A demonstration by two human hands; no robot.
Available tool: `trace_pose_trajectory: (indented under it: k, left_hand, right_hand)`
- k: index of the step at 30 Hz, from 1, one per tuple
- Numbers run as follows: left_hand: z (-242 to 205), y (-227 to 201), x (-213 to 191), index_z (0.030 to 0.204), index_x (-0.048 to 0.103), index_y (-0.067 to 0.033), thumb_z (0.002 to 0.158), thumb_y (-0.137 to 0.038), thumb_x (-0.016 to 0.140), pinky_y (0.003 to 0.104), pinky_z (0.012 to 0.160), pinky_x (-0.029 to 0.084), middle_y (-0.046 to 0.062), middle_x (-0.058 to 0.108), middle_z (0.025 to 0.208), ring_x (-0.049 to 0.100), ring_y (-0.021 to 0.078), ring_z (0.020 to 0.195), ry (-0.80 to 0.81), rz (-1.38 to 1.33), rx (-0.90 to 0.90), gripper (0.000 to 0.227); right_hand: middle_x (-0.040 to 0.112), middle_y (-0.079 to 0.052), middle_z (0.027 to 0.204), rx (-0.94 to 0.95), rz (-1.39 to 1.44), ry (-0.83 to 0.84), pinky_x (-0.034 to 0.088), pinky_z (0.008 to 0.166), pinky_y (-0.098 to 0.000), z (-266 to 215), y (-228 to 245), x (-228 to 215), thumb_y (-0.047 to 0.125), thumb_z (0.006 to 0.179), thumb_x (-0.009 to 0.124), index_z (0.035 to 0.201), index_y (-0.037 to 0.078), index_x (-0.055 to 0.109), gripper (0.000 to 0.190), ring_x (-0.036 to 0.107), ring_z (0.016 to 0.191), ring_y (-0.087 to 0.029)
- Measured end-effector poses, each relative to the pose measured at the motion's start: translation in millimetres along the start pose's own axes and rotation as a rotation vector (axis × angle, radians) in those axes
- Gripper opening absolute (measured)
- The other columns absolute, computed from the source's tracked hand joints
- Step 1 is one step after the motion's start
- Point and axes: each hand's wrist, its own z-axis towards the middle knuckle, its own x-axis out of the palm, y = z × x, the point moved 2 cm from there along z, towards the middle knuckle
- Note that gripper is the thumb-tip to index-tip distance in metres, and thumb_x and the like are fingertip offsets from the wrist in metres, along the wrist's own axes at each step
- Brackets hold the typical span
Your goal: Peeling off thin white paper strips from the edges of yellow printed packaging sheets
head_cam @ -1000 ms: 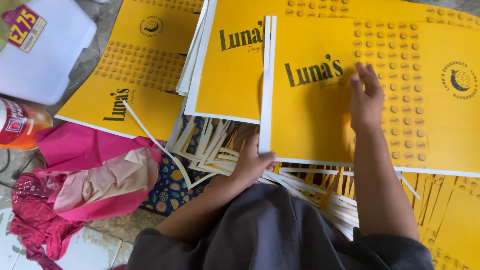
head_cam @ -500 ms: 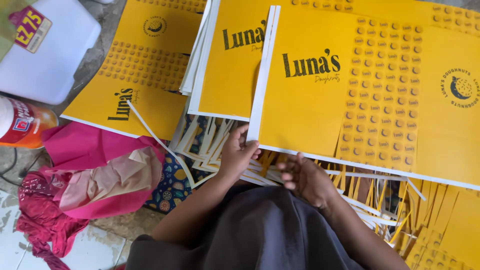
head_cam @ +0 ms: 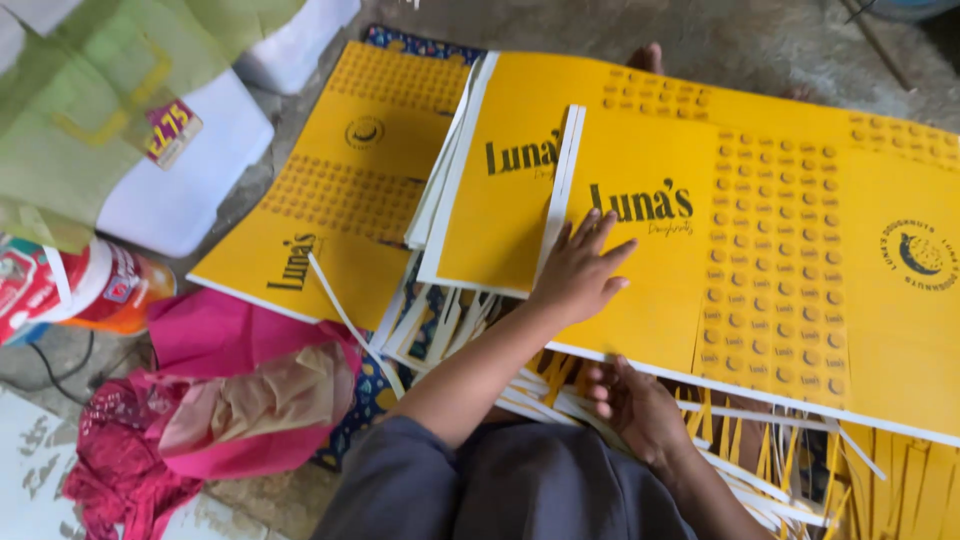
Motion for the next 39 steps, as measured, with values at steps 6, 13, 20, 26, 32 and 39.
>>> trace_pose_trajectory:
  k: [6,13,20,26,32,39]
  left_hand:
    - [34,3,3,0.160,0.030,-0.0298,0.101,-0.056,0.039,0.062,0.123,-0.007,0.009,0.001,0.173,-0.007,0.0345,0.158,0.267,-0.003,-0.070,0.065]
    - [39,11,21,0.163,0.017,-0.0332,0.100,-0.061,0.026,0.062,0.121,-0.013,0.008,-0.003,0.173,-0.009,0.0368,0.158,0.295,0.020,-0.073,0.069]
    - [43,7,7,0.163,0.015,-0.0348,0.101,-0.060,0.026,0.060,0.122,-0.012,0.007,-0.005,0.173,-0.011,0.0353,0.158,0.376,0.012,-0.090,0.069]
    - [39,0,-5,0.164,0.011,-0.0340,0.102,-0.062,0.019,0.061,0.123,-0.009,0.006,-0.010,0.172,-0.013,0.0331,0.157,0.449,0.078,-0.080,0.068]
    - [34,0,-7,0.162,0.034,-0.0283,0.107,-0.054,0.039,0.068,0.123,0.003,0.015,0.012,0.173,0.008,0.0395,0.159,0.299,0.020,-0.031,0.061]
    - [36,6,6,0.163,0.031,-0.0302,0.107,-0.057,0.036,0.066,0.122,-0.001,0.015,0.009,0.173,0.004,0.0373,0.160,0.305,0.024,-0.048,0.062]
  right_hand:
    - [0.072,-0.015,0.098,0.022,0.015,-0.088,0.050,0.057,-0.0307,4,-2,0,0.030,0.105,0.056,0.109,0.004,0.066,0.028,0.062,0.071,-0.020]
    - [0.071,-0.018,0.098,0.024,0.064,-0.178,0.049,0.060,-0.0331,17,-3,1,0.030,0.102,0.062,0.117,0.008,0.066,0.027,0.063,0.074,-0.024]
    - [0.069,-0.019,0.093,-0.060,0.064,-0.163,0.044,0.055,-0.0319,9,2,9,0.023,0.104,0.060,0.108,0.003,0.066,0.022,0.059,0.069,-0.024]
    - [0.070,-0.017,0.089,-0.040,0.068,-0.163,0.043,0.051,-0.0314,-6,-3,7,0.022,0.103,0.061,0.105,0.000,0.066,0.022,0.059,0.063,-0.022]
    - [0.072,-0.026,0.093,-0.076,0.022,-0.312,0.060,0.046,-0.0342,-20,2,15,0.025,0.104,0.064,0.101,-0.014,0.062,0.039,0.069,0.060,-0.026]
    - [0.075,-0.012,0.096,-0.155,0.155,-0.290,0.060,0.049,-0.0294,-23,2,-48,0.053,0.110,0.045,0.111,0.010,0.056,0.044,0.070,0.064,-0.021]
